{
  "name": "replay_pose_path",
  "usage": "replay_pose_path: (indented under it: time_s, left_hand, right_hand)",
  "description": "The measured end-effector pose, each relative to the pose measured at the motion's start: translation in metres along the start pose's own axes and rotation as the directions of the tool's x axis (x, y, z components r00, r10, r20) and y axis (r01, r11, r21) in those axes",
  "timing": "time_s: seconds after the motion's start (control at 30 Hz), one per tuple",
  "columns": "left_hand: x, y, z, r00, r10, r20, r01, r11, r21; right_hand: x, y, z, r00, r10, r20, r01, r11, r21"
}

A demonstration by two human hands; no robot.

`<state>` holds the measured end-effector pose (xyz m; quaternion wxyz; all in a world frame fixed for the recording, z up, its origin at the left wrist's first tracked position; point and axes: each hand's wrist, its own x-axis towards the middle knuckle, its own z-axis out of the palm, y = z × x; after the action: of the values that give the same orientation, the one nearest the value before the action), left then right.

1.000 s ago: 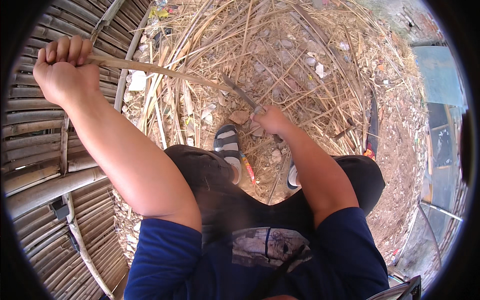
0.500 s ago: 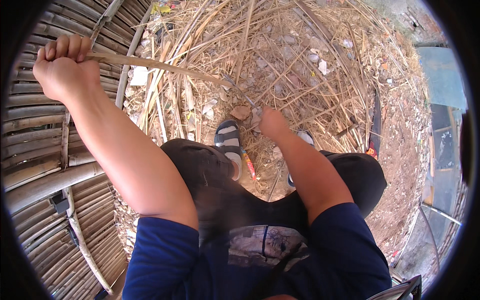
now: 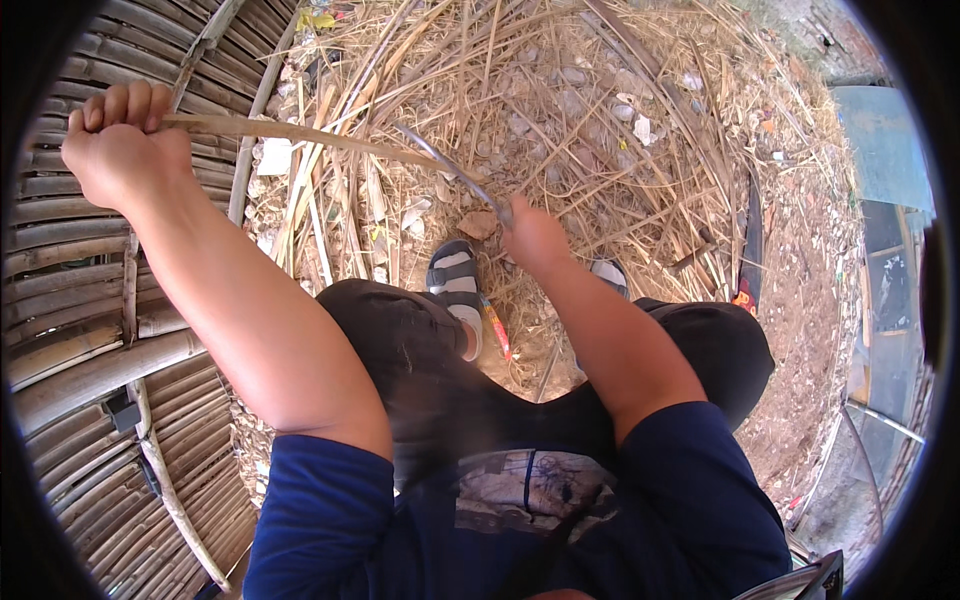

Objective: The person whittles a thin wooden branch, using a large blade to shave off strips of wood and then striking the back of the blade with a hammer to split or notch the wood.

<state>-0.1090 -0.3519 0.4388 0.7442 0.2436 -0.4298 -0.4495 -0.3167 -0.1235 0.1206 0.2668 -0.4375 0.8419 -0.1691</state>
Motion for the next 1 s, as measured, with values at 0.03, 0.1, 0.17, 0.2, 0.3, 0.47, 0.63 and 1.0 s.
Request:
replay_pose_path:
  time_s: [0.03, 0.1, 0.17, 0.2, 0.3, 0.47, 0.63, 1.0]
  left_hand:
    - [0.001, 0.0, 0.0, 1.0, -0.015, 0.016, 0.015, 1.0, -0.026]
    - [0.006, 0.0, -0.011, 0.999, -0.029, 0.035, 0.031, 0.998, -0.056]
    - [0.003, 0.0, -0.009, 1.0, -0.027, 0.015, 0.027, 0.999, -0.04]
    - [0.002, 0.0, -0.008, 1.0, -0.026, 0.006, 0.027, 0.999, -0.033]
    - [0.0, 0.002, -0.007, 1.0, -0.013, -0.009, 0.013, 0.999, -0.049]
    - [0.002, -0.001, -0.009, 1.0, -0.02, -0.007, 0.02, 1.0, -0.02]
    - [0.004, -0.002, -0.007, 1.0, 0.001, -0.023, -0.002, 1.0, -0.014]
    - [0.007, -0.004, -0.011, 1.0, 0.003, -0.021, -0.004, 1.0, -0.022]
  right_hand:
    - [-0.003, 0.032, 0.024, 0.996, 0.076, 0.039, -0.074, 0.996, -0.044]
    - [0.0, 0.053, 0.037, 0.98, 0.175, 0.097, -0.165, 0.981, -0.098]
    - [0.004, 0.048, 0.03, 0.96, 0.246, 0.133, -0.232, 0.966, -0.11]
    - [0.007, 0.051, 0.031, 0.962, 0.215, 0.171, -0.197, 0.974, -0.113]
    - [0.016, 0.058, 0.026, 0.965, 0.159, 0.209, -0.137, 0.984, -0.115]
    - [0.004, 0.051, 0.023, 0.978, 0.154, 0.14, -0.145, 0.987, -0.069]
    - [0.014, 0.051, 0.017, 0.936, 0.188, 0.298, -0.312, 0.835, 0.453]
    - [0.0, 0.08, 0.05, 0.955, 0.192, 0.227, -0.24, 0.948, 0.208]
